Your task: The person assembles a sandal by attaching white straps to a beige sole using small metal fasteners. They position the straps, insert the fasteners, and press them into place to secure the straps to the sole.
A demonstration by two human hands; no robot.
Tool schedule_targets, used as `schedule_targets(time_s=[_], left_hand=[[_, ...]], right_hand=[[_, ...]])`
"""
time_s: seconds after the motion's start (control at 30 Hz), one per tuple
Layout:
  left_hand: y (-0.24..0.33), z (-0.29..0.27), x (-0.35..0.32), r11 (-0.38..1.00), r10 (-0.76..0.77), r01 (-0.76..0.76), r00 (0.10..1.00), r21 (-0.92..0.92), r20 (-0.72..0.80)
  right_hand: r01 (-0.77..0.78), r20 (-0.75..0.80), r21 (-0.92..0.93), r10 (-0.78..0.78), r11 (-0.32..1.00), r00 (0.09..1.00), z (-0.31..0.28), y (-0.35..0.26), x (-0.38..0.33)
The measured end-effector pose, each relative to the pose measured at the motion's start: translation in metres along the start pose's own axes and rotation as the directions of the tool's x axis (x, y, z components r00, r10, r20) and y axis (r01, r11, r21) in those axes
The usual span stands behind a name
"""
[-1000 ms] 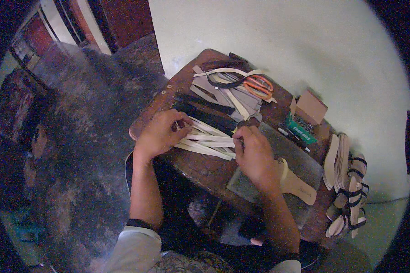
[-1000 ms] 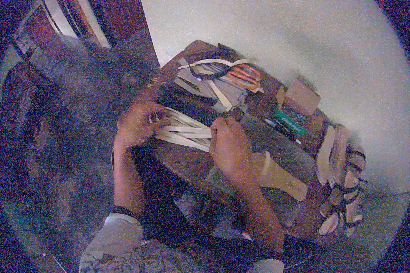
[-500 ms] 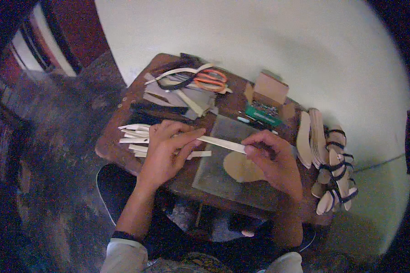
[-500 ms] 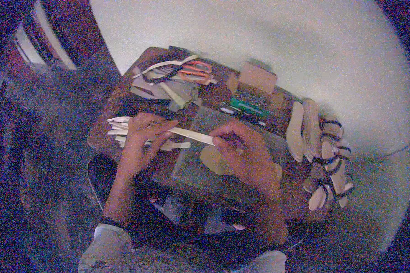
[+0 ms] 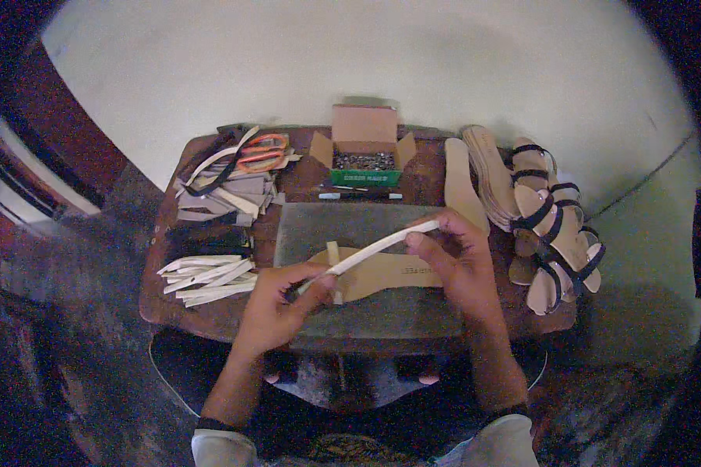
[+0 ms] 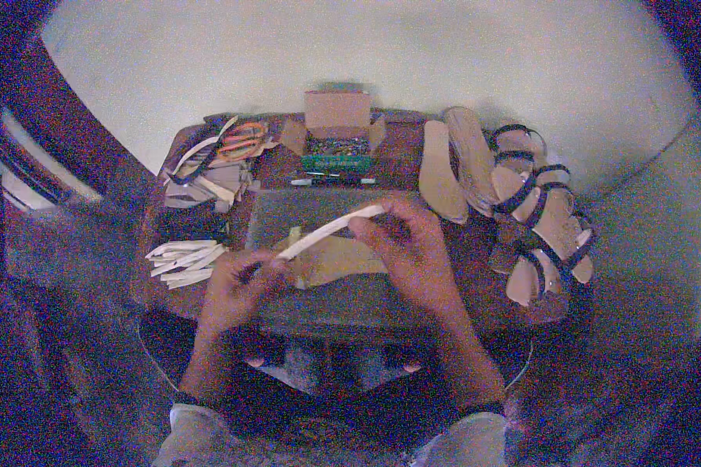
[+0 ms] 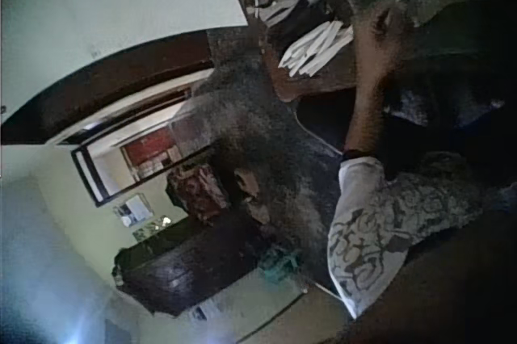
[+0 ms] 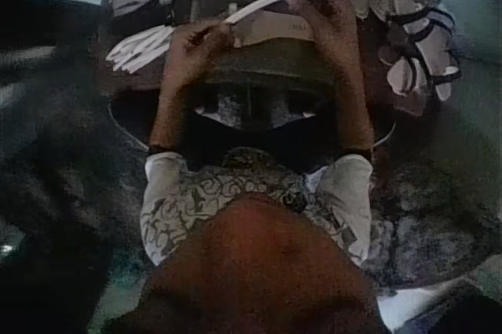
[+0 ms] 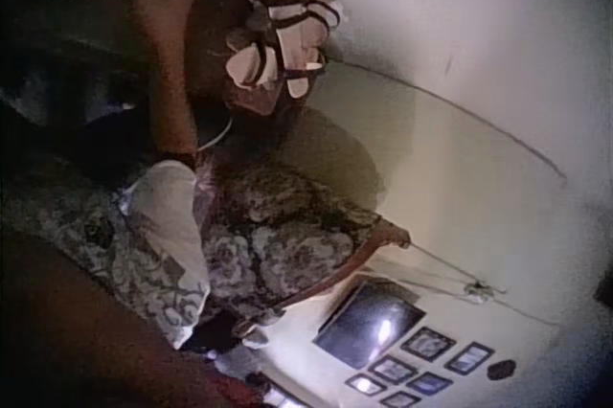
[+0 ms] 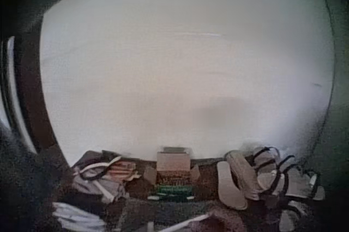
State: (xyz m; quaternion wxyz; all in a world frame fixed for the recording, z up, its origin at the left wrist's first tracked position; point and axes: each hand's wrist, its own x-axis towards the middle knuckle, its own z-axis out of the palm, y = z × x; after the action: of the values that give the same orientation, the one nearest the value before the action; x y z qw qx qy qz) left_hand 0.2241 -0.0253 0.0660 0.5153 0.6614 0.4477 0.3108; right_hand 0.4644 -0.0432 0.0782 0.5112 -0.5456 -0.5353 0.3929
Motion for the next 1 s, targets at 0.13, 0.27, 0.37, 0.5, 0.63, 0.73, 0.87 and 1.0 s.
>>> schedule_targets(time_s=[0.13,0.27,0.37,0.5,0.63,0.73,0.87,1.0], left_hand=[[0.007,0.006,0.013,0.962,0.207,-0.184,0.973,0.201,-0.100],[0.020,0.021,0.038,0.839,0.480,-0.354,0.839,0.412,-0.257],[0.024,0.036,0.044,0.811,0.545,-0.397,0.779,0.431,-0.309],[0.023,0.045,0.040,0.801,0.528,-0.365,0.804,0.475,-0.274],[0.023,0.049,0.030,0.736,0.600,-0.449,0.779,0.506,-0.182],[0.022,0.049,0.028,0.723,0.620,-0.474,0.766,0.503,-0.170],[0.026,0.044,0.026,0.741,0.588,-0.449,0.793,0.498,-0.159],[0.016,0.022,0.036,0.890,0.456,-0.423,0.796,0.171,-0.398]], right_hand=[[0.031,-0.090,0.115,-0.021,0.993,0.996,-0.006,-0.002,0.007],[-0.021,-0.169,0.308,0.076,0.951,0.983,-0.004,-0.003,0.012],[-0.197,-0.080,0.426,0.254,0.883,0.964,0.000,0.013,0.019],[0.177,-0.185,-0.209,-0.216,0.962,0.959,0.009,0.025,0.016],[0.202,-0.177,-0.686,-0.430,0.699,0.885,0.005,0.022,0.019],[0.229,-0.137,-0.763,-0.497,0.605,0.857,0.004,0.026,0.021],[0.363,0.015,-0.743,-0.528,0.563,0.849,-0.001,0.046,0.025],[0.278,0.017,-0.524,-0.316,0.805,0.949,-0.006,0.057,0.029]])
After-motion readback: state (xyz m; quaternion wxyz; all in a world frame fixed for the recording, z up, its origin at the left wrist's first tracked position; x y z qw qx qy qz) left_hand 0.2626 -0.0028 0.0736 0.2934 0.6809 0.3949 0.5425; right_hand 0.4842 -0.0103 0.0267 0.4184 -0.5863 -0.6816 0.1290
